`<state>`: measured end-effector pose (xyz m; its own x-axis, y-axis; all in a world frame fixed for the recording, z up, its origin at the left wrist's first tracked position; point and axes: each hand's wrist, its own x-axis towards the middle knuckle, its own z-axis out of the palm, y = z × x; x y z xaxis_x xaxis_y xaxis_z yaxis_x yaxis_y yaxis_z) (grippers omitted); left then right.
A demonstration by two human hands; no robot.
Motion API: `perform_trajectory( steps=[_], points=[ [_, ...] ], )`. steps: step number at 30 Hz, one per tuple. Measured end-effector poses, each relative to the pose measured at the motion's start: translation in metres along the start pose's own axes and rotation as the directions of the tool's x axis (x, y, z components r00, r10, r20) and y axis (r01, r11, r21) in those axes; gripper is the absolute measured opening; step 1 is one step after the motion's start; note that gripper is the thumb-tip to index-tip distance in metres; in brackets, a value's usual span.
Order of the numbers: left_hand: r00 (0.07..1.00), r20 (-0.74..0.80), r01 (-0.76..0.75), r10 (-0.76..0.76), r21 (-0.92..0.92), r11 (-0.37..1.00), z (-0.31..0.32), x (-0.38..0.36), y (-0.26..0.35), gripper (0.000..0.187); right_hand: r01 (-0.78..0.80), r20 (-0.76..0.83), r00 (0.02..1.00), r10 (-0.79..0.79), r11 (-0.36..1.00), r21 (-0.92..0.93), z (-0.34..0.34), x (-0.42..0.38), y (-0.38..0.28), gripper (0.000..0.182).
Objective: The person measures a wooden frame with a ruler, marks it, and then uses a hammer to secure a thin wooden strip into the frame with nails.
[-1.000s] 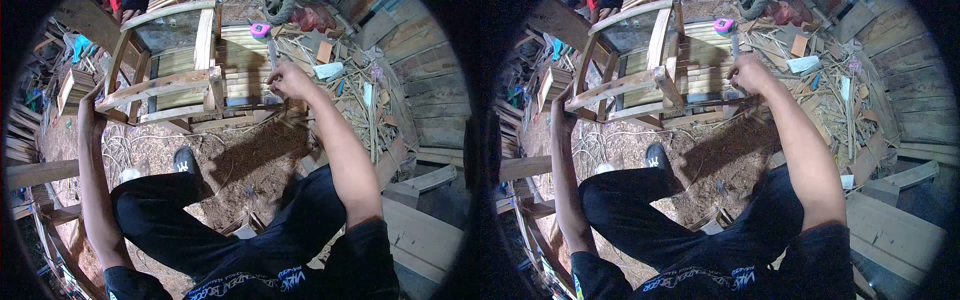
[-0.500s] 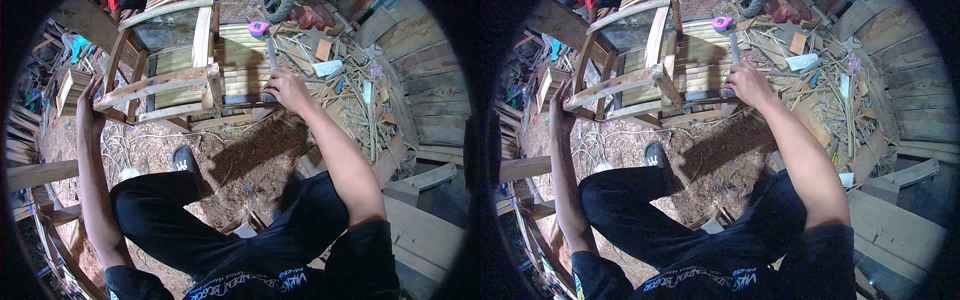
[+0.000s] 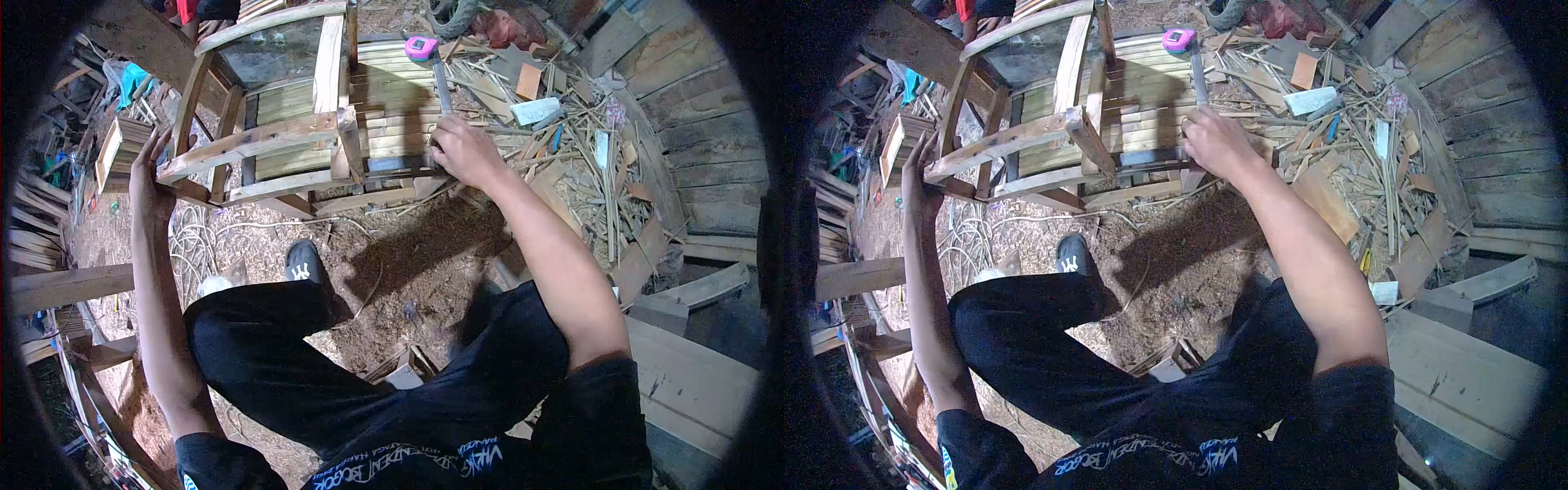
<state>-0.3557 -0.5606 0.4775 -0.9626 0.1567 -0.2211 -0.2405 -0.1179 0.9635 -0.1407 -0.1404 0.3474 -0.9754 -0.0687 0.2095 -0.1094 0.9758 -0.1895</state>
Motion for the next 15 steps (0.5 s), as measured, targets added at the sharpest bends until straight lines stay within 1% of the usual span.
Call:
perform_trajectory(
  steps=[1,2,3,5,6,7,8,10,11,13,14,15],
  points=[
    [1.000,-0.001,0.004,-0.004,-0.001,1.000,0.000,0.000,0.001,0.055,-0.048,-0.019,0.999,0.049,0.998,0.042,0.001,0.000,-0.001,0.019],
    [0.999,-0.023,0.035,-0.034,0.015,0.999,0.000,0.000,0.002,0.055,-0.048,-0.020,0.999,0.048,0.998,0.043,0.001,0.001,-0.002,0.019],
    [0.999,-0.024,0.035,-0.034,0.015,0.999,0.000,-0.001,0.001,0.055,-0.070,-0.033,0.997,0.072,0.995,0.070,0.002,0.002,-0.002,0.020],
    [0.999,0.004,-0.046,0.046,0.025,0.999,-0.001,-0.002,-0.002,0.055,-0.090,-0.042,0.995,0.094,0.991,0.095,0.003,0.003,-0.001,0.022],
    [0.999,0.002,-0.045,0.045,0.022,0.999,-0.003,-0.001,-0.003,0.055,-0.117,-0.076,0.989,0.130,0.981,0.154,0.003,0.003,-0.002,0.020],
    [1.000,0.013,-0.015,0.015,0.002,1.000,-0.005,0.002,-0.003,0.055,-0.142,-0.107,0.980,0.167,0.967,0.213,0.002,0.004,-0.004,0.019],
    [1.000,0.025,0.016,-0.016,-0.017,1.000,-0.007,0.004,-0.003,0.055,-0.140,-0.105,0.981,0.165,0.967,0.213,0.003,0.006,-0.002,0.019],
    [0.999,0.028,0.027,-0.027,-0.016,0.999,-0.009,0.007,-0.002,0.055,-0.156,-0.135,0.970,0.200,0.947,0.281,0.006,0.011,0.003,0.018],
    [0.999,0.035,0.039,-0.038,-0.015,0.999,-0.011,0.007,-0.002,0.055,-0.155,-0.134,0.971,0.198,0.947,0.282,0.008,0.012,0.005,0.018],
    [0.999,0.042,0.031,-0.031,-0.007,0.999,-0.012,0.008,-0.003,0.054,-0.287,-0.084,0.918,0.388,0.795,0.534,0.008,0.015,0.007,0.017],
    [0.998,0.051,0.023,-0.023,0.000,1.000,-0.013,0.008,-0.003,0.052,-0.258,-0.127,0.904,0.408,0.758,0.599,0.010,0.018,0.008,0.012],
    [0.998,0.050,0.024,-0.024,0.000,1.000,-0.013,0.008,-0.003,0.052,-0.258,-0.126,0.904,0.408,0.758,0.598,0.008,0.020,0.007,0.012]
  ],
)
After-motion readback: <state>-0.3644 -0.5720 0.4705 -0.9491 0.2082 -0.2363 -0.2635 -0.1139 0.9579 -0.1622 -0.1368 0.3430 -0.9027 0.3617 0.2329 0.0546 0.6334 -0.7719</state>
